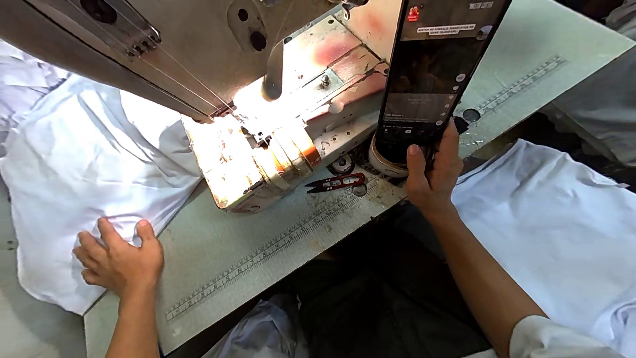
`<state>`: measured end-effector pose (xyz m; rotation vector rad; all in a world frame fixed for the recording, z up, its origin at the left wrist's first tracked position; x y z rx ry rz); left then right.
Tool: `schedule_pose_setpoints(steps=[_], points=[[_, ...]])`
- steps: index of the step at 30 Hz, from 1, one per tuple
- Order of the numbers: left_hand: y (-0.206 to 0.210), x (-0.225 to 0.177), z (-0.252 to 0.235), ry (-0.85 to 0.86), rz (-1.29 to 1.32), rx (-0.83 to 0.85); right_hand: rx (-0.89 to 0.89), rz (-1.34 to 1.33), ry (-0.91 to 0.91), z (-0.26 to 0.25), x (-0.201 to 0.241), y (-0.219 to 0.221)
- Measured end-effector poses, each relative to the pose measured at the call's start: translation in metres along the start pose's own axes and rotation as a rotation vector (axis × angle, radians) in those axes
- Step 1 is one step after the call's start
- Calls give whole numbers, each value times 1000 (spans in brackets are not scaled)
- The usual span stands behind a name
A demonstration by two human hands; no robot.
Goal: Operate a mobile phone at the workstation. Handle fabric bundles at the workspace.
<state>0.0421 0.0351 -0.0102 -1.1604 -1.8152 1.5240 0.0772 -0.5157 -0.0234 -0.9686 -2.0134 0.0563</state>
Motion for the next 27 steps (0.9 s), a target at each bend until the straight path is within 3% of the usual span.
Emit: schedule_pose_setpoints(steps=[27], points=[[0, 0, 1, 2, 7, 2, -12, -12, 5, 1, 0, 1]])
Point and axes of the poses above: each hand's wrist, its own z-axis away from the middle knuckle, its own y-axis out of the palm, x = y × z, the point moved 4 cm from there along -z, towards the middle knuckle, and after that the axes turned 5 degrees about y, right-handed, at the moved point
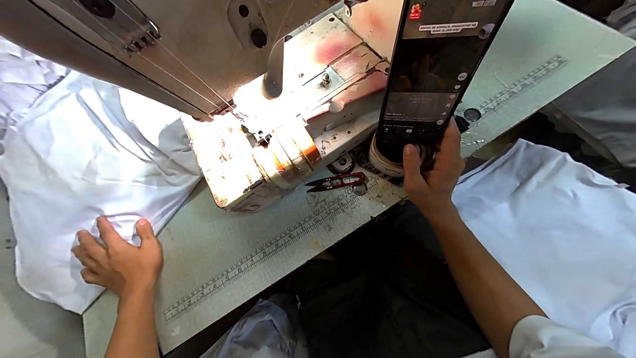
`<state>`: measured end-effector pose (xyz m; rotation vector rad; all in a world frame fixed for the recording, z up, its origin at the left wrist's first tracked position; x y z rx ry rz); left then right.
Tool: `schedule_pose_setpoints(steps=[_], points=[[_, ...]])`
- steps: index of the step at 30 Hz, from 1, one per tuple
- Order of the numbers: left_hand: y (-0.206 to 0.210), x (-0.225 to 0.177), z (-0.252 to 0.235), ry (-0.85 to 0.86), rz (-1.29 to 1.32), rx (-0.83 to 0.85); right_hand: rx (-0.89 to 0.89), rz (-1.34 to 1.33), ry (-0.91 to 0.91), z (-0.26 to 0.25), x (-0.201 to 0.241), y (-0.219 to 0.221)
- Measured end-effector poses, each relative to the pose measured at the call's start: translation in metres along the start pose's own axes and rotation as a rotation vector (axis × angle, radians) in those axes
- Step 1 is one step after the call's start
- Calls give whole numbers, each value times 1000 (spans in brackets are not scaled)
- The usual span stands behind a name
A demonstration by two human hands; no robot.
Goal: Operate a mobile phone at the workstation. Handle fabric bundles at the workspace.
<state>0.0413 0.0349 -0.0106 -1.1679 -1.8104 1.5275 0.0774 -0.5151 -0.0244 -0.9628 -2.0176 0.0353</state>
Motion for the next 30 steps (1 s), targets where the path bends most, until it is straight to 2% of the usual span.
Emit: schedule_pose_setpoints(steps=[30], points=[[-1, -1, 1, 5, 6, 5, 11, -4, -15, -1, 1, -1]])
Point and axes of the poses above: each hand's wrist, its own z-axis away from the middle knuckle, its own y-axis out of the palm, x = y × z, the point moved 4 cm from there along -z, towards the middle knuckle, and after that the axes turned 5 degrees about y, right-handed, at the moved point
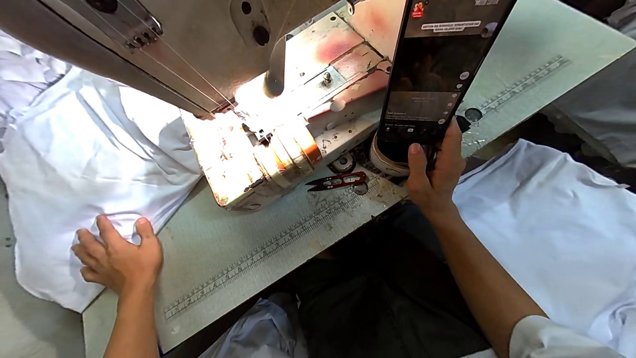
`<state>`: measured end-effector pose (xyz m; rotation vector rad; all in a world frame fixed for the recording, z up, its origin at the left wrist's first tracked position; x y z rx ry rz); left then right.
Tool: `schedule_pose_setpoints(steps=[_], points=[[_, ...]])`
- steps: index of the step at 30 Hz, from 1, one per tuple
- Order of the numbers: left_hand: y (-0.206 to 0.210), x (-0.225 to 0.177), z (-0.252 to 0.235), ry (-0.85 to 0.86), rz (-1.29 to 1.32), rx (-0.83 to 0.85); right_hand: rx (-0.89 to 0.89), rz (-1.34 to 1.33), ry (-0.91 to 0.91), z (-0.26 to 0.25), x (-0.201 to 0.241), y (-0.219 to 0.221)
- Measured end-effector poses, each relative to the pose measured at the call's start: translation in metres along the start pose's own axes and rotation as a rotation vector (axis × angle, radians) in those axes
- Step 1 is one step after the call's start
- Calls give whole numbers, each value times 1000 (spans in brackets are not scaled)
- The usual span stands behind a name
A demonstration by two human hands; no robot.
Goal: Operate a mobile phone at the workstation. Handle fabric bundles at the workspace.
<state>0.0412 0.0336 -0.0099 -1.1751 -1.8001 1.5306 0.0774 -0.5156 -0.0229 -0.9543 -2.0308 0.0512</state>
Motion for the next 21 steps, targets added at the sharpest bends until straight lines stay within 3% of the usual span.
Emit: schedule_pose_setpoints(steps=[21], points=[[0, -1, 0, 8, -1, -1, -3, -15, -4, 0, 1, 0]])
Point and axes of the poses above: each hand's wrist, its own z-axis away from the middle knuckle, its own y-axis out of the palm, x = y × z, the point moved 4 cm from there along -z, towards the middle knuckle, and after that the axes turned 5 degrees about y, right-handed, at the moved point
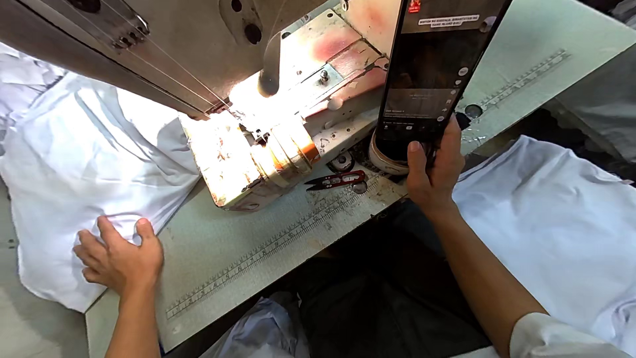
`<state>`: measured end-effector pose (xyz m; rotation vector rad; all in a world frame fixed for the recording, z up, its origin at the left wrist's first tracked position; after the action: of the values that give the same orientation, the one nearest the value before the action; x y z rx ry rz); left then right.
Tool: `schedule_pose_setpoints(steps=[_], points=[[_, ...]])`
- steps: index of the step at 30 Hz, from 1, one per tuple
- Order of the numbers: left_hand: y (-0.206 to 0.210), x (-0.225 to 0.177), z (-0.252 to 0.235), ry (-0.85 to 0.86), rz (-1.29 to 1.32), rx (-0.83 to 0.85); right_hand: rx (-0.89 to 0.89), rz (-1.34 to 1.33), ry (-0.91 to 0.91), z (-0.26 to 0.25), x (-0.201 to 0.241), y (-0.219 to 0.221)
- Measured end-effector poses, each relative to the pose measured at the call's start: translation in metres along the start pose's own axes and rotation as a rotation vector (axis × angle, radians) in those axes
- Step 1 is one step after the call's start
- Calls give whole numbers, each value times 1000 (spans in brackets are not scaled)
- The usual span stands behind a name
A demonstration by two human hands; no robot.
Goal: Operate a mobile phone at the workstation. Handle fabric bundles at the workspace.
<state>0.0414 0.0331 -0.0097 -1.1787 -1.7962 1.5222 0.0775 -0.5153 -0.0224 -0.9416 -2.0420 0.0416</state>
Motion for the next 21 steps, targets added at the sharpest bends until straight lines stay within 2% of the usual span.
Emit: schedule_pose_setpoints(steps=[21], points=[[-1, -1, 0, -3, 0, 4, 12, 9, 6, 0, 1, 0]])
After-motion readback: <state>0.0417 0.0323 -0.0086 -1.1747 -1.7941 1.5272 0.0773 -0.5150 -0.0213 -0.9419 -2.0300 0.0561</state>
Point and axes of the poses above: each hand's wrist, its own z-axis away from the middle knuckle, its own y-axis out of the palm, x = y × z, the point moved 4 cm from there along -z, towards the middle knuckle, and after that the axes turned 5 degrees about y, right-handed, at the moved point
